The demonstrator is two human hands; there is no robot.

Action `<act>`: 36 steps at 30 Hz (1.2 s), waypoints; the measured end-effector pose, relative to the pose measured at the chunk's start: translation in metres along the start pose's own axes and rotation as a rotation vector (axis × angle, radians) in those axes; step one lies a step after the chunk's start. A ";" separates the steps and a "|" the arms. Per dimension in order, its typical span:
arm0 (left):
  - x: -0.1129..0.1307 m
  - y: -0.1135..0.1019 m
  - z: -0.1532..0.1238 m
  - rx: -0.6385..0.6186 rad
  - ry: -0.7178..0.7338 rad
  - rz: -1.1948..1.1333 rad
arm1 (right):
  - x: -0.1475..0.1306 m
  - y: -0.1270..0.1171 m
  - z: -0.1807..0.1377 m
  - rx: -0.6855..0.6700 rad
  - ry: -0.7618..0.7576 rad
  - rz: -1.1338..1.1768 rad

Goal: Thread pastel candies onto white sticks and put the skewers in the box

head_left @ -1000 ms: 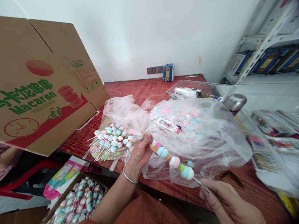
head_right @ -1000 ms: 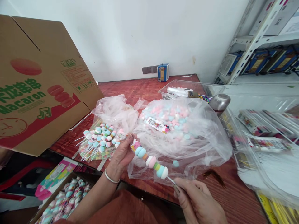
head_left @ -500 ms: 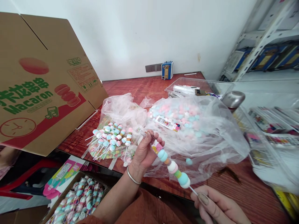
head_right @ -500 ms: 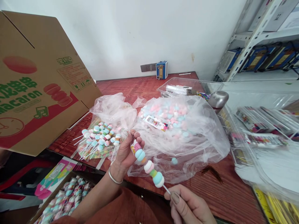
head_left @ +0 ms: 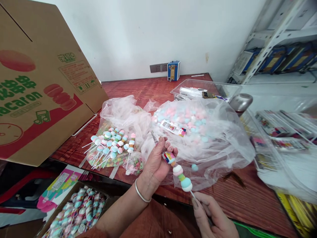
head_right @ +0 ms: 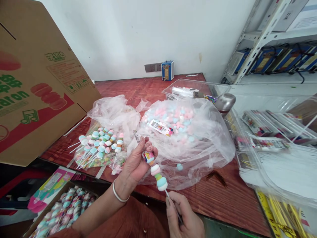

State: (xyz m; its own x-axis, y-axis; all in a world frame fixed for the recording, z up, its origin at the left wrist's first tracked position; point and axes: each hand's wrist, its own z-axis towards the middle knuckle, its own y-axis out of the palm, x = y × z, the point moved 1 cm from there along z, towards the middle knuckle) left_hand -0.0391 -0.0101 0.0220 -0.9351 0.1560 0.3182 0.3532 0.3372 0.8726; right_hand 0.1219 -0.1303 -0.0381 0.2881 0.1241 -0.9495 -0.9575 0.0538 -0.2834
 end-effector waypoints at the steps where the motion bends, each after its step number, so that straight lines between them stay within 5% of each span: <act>1: -0.002 0.000 0.000 0.008 0.004 0.019 | 0.001 -0.001 0.002 0.047 -0.180 -0.164; 4: -0.006 -0.001 0.000 0.019 0.006 0.058 | 0.004 -0.001 0.008 0.156 -0.550 -0.500; 6: -0.008 -0.002 0.001 0.006 -0.002 0.069 | 0.002 0.001 0.012 0.191 -0.562 -0.504; 8: -0.009 -0.002 0.001 -0.027 -0.018 0.067 | -0.004 0.005 0.015 0.123 -0.353 -0.300; 12: -0.011 -0.005 0.002 -0.087 -0.068 0.054 | -0.022 0.017 0.015 -0.202 0.404 0.490; 15: -0.011 -0.006 0.003 -0.097 -0.091 0.073 | -0.029 0.021 0.017 -0.325 0.609 0.790; 17: -0.012 -0.006 0.003 -0.071 -0.094 0.099 | -0.027 0.020 0.020 -0.271 0.445 0.597; 22: -0.013 -0.003 0.003 -0.014 -0.088 0.145 | -0.018 0.012 0.027 0.124 -0.541 -0.392; 25: -0.015 -0.002 0.002 -0.017 -0.077 0.148 | -0.017 0.012 0.028 0.179 -0.701 -0.603; 28: -0.016 -0.001 0.001 -0.011 -0.071 0.126 | -0.019 0.012 0.029 0.130 -0.437 -0.334; 33: -0.020 0.000 0.000 -0.078 -0.104 0.085 | -0.022 0.022 0.027 -0.208 0.491 0.782; 36: -0.021 0.000 0.000 -0.102 -0.108 0.099 | -0.023 0.027 0.027 -0.253 0.615 1.026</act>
State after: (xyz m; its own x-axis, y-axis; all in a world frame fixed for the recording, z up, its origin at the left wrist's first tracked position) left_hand -0.0195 -0.0138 0.0154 -0.8853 0.2846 0.3676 0.4336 0.2200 0.8739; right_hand 0.0903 -0.1049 -0.0202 -0.5924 -0.4971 -0.6339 -0.7321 0.0039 0.6812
